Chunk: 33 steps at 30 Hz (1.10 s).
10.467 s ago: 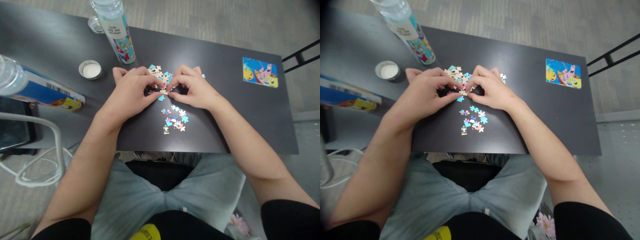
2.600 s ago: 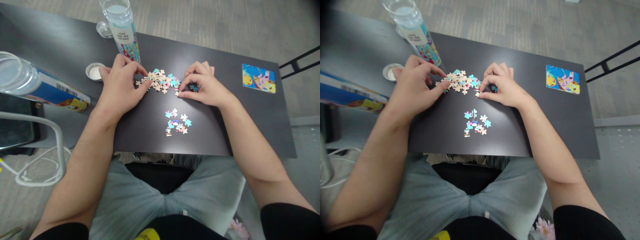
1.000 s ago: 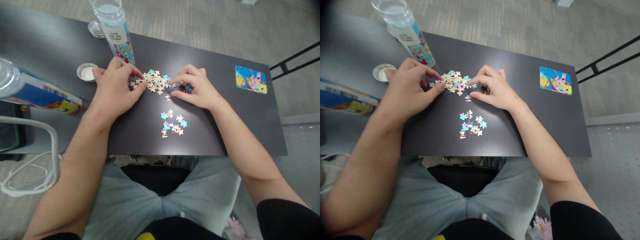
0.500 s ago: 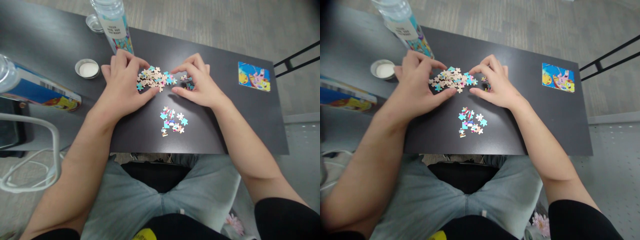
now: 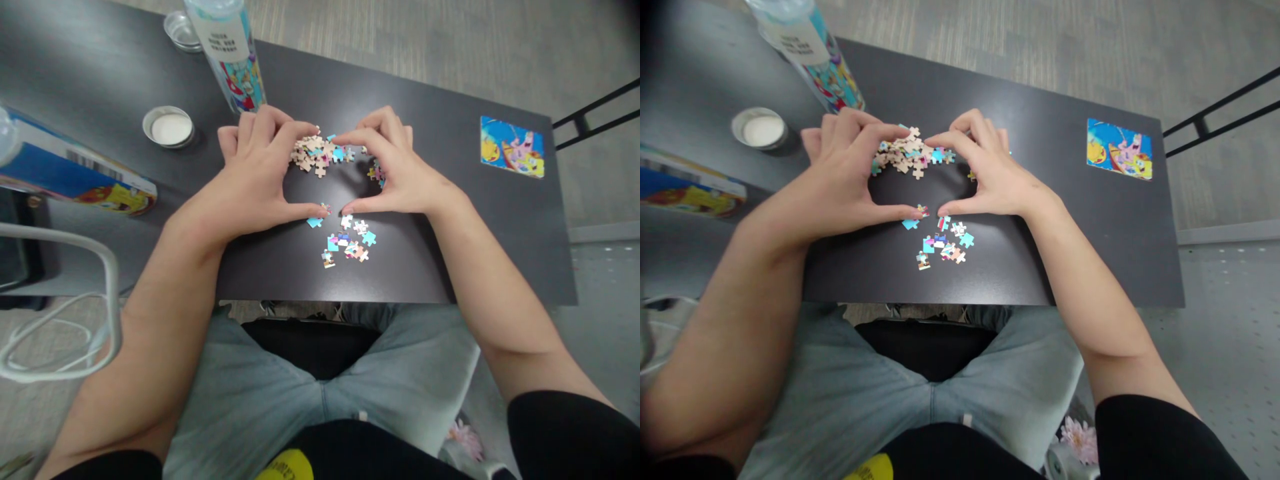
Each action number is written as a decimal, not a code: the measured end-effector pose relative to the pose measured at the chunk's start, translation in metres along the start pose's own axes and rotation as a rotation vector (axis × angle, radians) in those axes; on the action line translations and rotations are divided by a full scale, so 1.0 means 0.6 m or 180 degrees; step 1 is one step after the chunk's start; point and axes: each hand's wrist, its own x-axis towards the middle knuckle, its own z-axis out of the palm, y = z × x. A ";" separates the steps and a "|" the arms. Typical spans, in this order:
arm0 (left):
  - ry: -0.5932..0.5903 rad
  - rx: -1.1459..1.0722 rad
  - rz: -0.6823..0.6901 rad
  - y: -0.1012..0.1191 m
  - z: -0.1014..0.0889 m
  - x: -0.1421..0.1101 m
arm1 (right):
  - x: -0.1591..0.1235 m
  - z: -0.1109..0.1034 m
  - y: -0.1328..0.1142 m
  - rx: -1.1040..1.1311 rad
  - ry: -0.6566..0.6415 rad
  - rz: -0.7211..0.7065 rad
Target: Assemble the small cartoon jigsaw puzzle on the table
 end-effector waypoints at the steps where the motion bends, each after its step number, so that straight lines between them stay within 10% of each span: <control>1: -0.0008 -0.0008 -0.0040 -0.001 -0.003 0.000 | -0.002 -0.005 0.000 -0.0037 0.0009 0.0032; 33: -0.0181 -0.0040 -0.0096 -0.013 -0.011 0.010 | -0.011 -0.021 0.026 -0.0064 -0.0359 0.0239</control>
